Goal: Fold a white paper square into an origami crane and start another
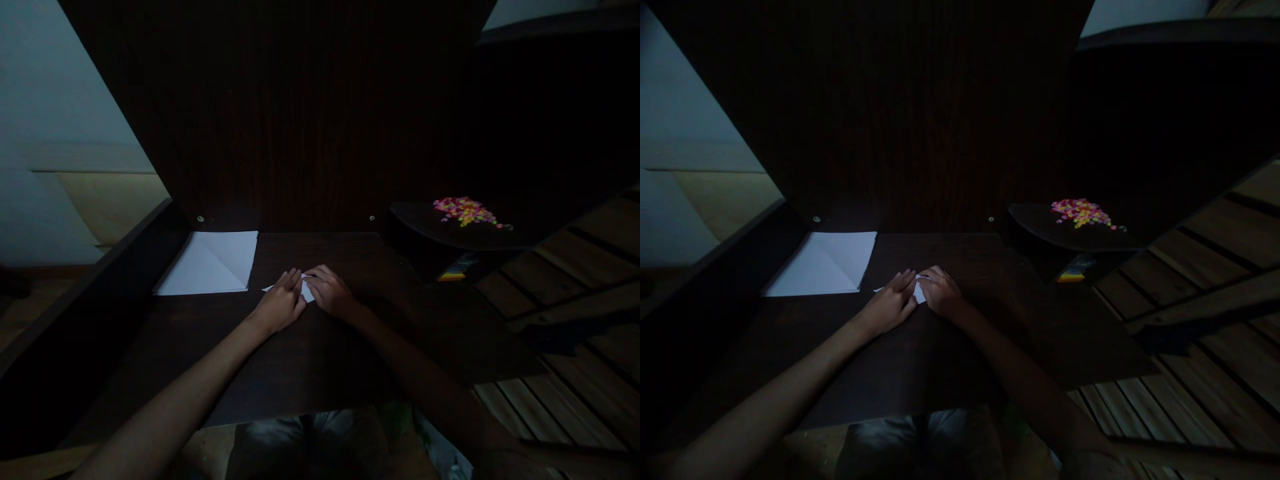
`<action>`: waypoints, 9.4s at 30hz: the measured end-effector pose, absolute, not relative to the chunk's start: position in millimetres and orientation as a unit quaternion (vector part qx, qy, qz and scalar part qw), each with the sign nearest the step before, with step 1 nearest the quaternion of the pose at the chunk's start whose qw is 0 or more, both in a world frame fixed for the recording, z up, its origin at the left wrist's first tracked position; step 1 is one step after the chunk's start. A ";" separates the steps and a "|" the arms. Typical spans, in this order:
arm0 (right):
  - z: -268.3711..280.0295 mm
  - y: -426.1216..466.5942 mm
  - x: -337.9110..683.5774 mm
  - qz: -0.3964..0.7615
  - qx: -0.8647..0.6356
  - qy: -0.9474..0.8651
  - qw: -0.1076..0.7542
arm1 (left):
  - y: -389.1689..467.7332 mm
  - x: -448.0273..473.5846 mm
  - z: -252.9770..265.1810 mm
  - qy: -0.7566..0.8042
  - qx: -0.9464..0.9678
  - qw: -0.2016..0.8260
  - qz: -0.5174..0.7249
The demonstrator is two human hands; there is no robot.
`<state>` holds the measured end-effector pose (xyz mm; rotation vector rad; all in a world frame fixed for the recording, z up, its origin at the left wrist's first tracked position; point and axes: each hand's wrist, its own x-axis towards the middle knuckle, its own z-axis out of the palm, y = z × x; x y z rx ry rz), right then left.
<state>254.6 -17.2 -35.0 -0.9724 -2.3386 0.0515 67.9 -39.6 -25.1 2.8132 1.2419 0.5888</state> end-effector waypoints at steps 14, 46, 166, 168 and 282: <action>-46.4 -19.6 266.0 0.037 -0.331 -0.911 0.244 | -50.4 70.8 -32.1 0.425 0.886 -0.088 0.163; -38.7 -29.8 258.9 0.053 -0.380 -0.895 0.229 | -49.4 70.4 -33.7 0.436 0.881 -0.026 0.183; -20.0 -27.3 262.6 0.195 -0.458 -0.806 0.320 | -34.1 47.9 -7.7 0.384 0.862 0.190 0.272; -21.4 -26.2 262.7 0.196 -0.454 -0.809 0.318 | -34.3 48.0 -7.4 0.381 0.861 0.193 0.276; 15.7 -29.6 273.3 0.195 -0.500 -0.831 0.147 | -35.1 59.3 1.7 0.419 0.861 0.161 0.237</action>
